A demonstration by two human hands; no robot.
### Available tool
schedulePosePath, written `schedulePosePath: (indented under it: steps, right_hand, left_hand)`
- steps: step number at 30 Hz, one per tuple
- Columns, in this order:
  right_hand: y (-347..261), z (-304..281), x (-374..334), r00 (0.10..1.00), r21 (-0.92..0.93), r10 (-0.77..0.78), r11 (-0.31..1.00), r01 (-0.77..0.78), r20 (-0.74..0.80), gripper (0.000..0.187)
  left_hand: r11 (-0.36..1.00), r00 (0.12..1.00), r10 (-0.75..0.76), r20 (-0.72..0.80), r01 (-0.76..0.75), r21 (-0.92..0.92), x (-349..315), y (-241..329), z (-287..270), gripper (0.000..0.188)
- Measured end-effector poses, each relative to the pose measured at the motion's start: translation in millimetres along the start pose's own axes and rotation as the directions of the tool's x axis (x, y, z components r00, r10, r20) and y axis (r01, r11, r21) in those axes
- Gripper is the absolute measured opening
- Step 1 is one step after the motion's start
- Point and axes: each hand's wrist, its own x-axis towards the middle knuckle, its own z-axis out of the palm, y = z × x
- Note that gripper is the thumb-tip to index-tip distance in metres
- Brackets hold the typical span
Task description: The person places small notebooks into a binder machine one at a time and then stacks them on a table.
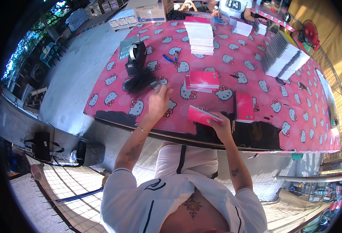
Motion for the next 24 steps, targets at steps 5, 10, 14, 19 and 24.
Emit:
schedulePosePath:
  steps: [5, 10, 14, 19, 24]
  right_hand:
    - [3, -1, -1, 0.998, -0.025, 0.051, 0.998, -0.050, 0.028, 0.025]
    - [-4, -1, -1, 0.993, -0.013, 0.107, 0.994, -0.107, 0.055, 0.025]
    - [-4, -4, -3, 0.987, -0.085, 0.142, 0.987, -0.136, 0.076, 0.026]
    - [-5, -3, -2, 0.995, -0.126, 0.080, 0.989, -0.072, 0.061, 0.027]
    - [-8, -3, -2, 0.994, -0.115, 0.073, 0.991, -0.063, 0.086, 0.024]
  left_hand:
    - [0.927, 0.971, -0.026, 0.238, 0.112, -0.359, -34, 57, -28, 0.018]
    - [0.935, 0.979, -0.085, 0.183, 0.142, -0.324, -39, 55, -24, 0.018]
    - [0.936, 0.975, -0.056, 0.215, 0.126, -0.328, -33, 51, -26, 0.017]
    - [0.918, 0.976, -0.033, 0.217, 0.115, -0.379, -33, 44, -26, 0.015]
    - [0.923, 0.977, 0.005, 0.214, 0.077, -0.377, -34, 35, -20, 0.020]
